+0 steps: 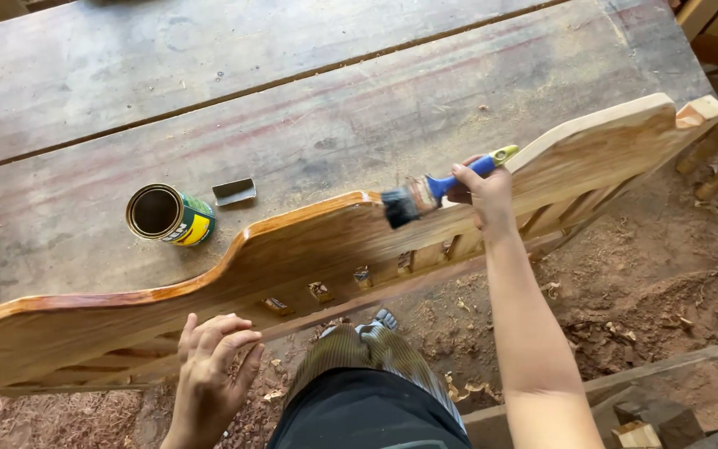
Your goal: The person applies a wood stain to a wooden chair back using a brush. They dip the brush into a can of stain and apply it to the curved top and slats of the chair back. The person then repositions the chair to continue applying stain to other sections.
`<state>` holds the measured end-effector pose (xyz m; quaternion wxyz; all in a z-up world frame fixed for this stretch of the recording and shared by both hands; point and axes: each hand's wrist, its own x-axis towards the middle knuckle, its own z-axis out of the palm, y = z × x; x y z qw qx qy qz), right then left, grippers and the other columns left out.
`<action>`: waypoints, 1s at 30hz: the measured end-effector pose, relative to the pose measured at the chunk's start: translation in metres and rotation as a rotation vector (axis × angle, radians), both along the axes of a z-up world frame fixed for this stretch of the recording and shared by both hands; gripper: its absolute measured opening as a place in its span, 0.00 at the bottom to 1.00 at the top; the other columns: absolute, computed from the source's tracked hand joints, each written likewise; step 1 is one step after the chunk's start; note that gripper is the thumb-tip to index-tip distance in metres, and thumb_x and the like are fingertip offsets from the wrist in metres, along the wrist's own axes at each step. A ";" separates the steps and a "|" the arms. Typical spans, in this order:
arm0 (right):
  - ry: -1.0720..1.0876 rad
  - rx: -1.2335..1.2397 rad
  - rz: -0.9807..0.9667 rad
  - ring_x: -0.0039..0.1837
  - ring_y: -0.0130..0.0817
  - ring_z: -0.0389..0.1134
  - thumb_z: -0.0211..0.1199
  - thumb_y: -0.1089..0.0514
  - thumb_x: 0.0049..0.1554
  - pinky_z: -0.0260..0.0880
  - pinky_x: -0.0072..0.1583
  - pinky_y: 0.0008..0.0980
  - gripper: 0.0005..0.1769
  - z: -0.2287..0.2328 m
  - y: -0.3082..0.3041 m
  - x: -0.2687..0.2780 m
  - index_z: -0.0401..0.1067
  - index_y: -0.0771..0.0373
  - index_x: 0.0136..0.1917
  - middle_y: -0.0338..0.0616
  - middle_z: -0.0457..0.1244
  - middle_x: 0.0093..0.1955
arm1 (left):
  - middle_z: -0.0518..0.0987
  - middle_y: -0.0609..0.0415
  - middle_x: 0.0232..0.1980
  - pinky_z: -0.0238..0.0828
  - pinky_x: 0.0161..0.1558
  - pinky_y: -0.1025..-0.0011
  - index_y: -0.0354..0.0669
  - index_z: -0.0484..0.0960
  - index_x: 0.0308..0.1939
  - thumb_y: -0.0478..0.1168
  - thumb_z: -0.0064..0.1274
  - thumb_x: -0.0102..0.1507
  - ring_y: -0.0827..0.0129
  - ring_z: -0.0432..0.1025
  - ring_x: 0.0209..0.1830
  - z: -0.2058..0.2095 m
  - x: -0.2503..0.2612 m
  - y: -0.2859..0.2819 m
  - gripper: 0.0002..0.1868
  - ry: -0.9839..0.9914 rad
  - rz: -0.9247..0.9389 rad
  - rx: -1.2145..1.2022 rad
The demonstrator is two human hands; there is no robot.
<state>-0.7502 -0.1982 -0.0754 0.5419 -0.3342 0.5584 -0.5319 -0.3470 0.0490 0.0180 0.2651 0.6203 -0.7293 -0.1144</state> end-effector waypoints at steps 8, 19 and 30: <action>-0.078 -0.068 0.022 0.44 0.37 0.74 0.72 0.62 0.53 0.82 0.49 0.33 0.15 0.032 0.006 0.011 0.68 0.66 0.49 0.50 0.66 0.46 | 0.79 0.57 0.50 0.49 0.74 0.46 0.48 0.84 0.42 0.42 0.61 0.57 0.62 0.72 0.58 -0.009 -0.013 0.000 0.10 0.013 -0.026 0.075; 0.175 0.046 0.007 0.47 0.36 0.75 0.67 0.62 0.55 0.81 0.50 0.31 0.11 0.019 0.022 -0.026 0.69 0.67 0.48 0.52 0.68 0.48 | 0.79 0.55 0.50 0.51 0.71 0.49 0.49 0.82 0.45 0.44 0.59 0.59 0.60 0.71 0.58 -0.041 -0.006 -0.012 0.12 -0.044 -0.186 0.272; 1.020 -0.249 0.439 0.44 0.33 0.74 0.65 0.61 0.61 0.78 0.45 0.23 0.07 0.012 0.032 0.022 0.76 0.67 0.49 0.51 0.71 0.45 | 0.82 0.53 0.56 0.73 0.61 0.62 0.49 0.76 0.59 0.51 0.56 0.63 0.60 0.76 0.58 -0.197 0.040 0.039 0.23 -0.001 -0.006 0.967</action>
